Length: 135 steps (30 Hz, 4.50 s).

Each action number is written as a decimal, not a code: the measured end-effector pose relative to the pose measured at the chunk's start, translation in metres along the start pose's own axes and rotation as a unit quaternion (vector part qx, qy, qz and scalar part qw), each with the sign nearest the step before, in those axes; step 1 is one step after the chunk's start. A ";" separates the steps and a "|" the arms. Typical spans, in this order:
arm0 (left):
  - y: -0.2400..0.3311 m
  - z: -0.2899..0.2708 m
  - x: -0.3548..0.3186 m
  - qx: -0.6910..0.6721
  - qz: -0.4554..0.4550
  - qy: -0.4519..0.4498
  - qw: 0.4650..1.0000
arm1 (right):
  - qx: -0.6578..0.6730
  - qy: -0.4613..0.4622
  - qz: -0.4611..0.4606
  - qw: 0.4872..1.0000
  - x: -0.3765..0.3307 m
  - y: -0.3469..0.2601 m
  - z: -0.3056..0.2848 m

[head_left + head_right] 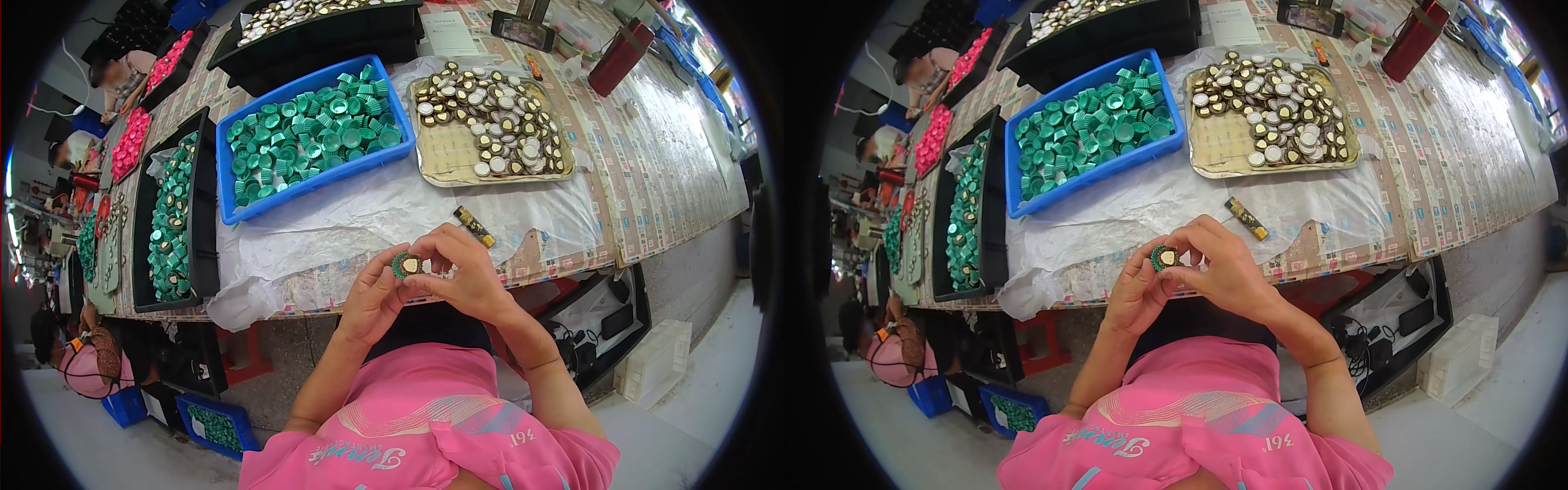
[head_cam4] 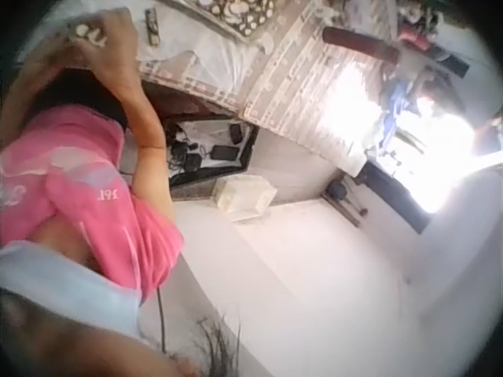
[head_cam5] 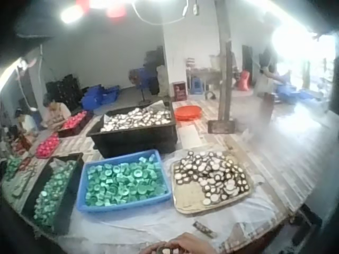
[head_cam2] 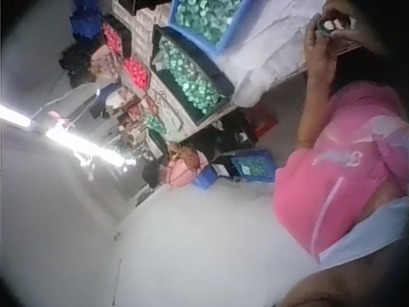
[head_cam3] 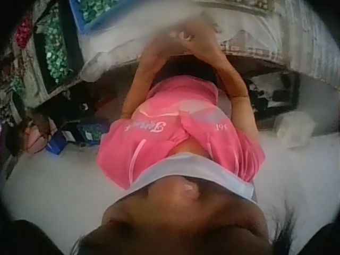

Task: The person repeatedly picks green plastic bottle caps from a blue tray, applies glue from a small bottle to the inside of each cap, and then presses a small gold-colored metal disc into the glued area. The assembled caps are placed into a black tray on the left side of the table.

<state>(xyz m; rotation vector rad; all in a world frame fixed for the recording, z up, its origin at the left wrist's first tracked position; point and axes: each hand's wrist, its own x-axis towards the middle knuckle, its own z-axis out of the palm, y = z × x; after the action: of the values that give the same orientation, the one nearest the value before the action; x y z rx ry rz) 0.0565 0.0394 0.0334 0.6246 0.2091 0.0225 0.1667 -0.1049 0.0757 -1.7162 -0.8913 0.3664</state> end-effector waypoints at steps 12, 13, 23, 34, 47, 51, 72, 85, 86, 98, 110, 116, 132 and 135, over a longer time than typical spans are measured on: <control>-0.006 -0.006 0.000 0.079 0.015 0.017 0.997 | 0.018 -0.006 0.024 1.000 -0.006 0.008 0.002; -0.006 -0.006 -0.001 0.089 0.021 0.019 0.996 | 0.023 -0.008 0.024 0.999 -0.006 0.008 0.002; 0.002 0.011 -0.002 0.215 0.022 0.074 0.974 | -0.017 -0.013 -0.022 1.000 -0.010 0.009 0.003; 0.017 0.000 -0.002 0.078 0.001 0.042 0.996 | 0.044 -0.016 0.003 0.999 -0.013 0.006 -0.001; 0.057 -0.038 -0.019 0.161 0.159 0.182 0.957 | 0.043 -0.017 0.002 0.999 -0.020 0.013 0.005; 0.132 -0.069 -0.039 0.351 0.345 0.303 0.816 | 0.039 -0.013 0.004 0.999 -0.025 0.020 0.003; 0.204 -0.101 0.128 0.890 0.058 0.230 0.390 | 0.040 -0.040 -0.004 0.998 -0.034 0.017 0.009; 0.197 -0.113 0.146 0.827 0.258 0.125 0.483 | 0.053 -0.063 -0.016 0.996 -0.037 0.021 0.010; 0.199 -0.117 0.146 0.801 0.294 0.114 0.509 | 0.053 -0.064 -0.014 0.996 -0.037 0.021 0.009; 0.235 -0.122 0.135 -0.012 0.118 0.223 0.967 | 0.044 -0.057 -0.004 0.997 -0.037 0.024 0.009; 0.241 -0.139 0.117 -0.208 0.199 0.123 0.950 | 0.034 -0.058 0.023 0.997 -0.036 0.017 0.011; 0.210 -0.104 0.113 -0.333 0.212 0.174 0.902 | 0.042 -0.059 0.015 0.997 -0.034 0.017 0.014; 0.192 -0.100 0.132 -0.231 0.205 0.063 0.949 | 0.046 -0.056 0.015 0.997 -0.034 0.019 0.017; 0.173 -0.087 0.118 -0.221 0.159 0.034 0.962 | 0.039 -0.052 0.017 0.998 -0.032 0.019 0.015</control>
<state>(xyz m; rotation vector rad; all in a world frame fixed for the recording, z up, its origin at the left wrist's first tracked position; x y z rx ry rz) 0.1623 0.2395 0.0431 0.2060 0.1611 0.3920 0.1428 -0.1194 0.0466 -1.6532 -0.9119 0.5114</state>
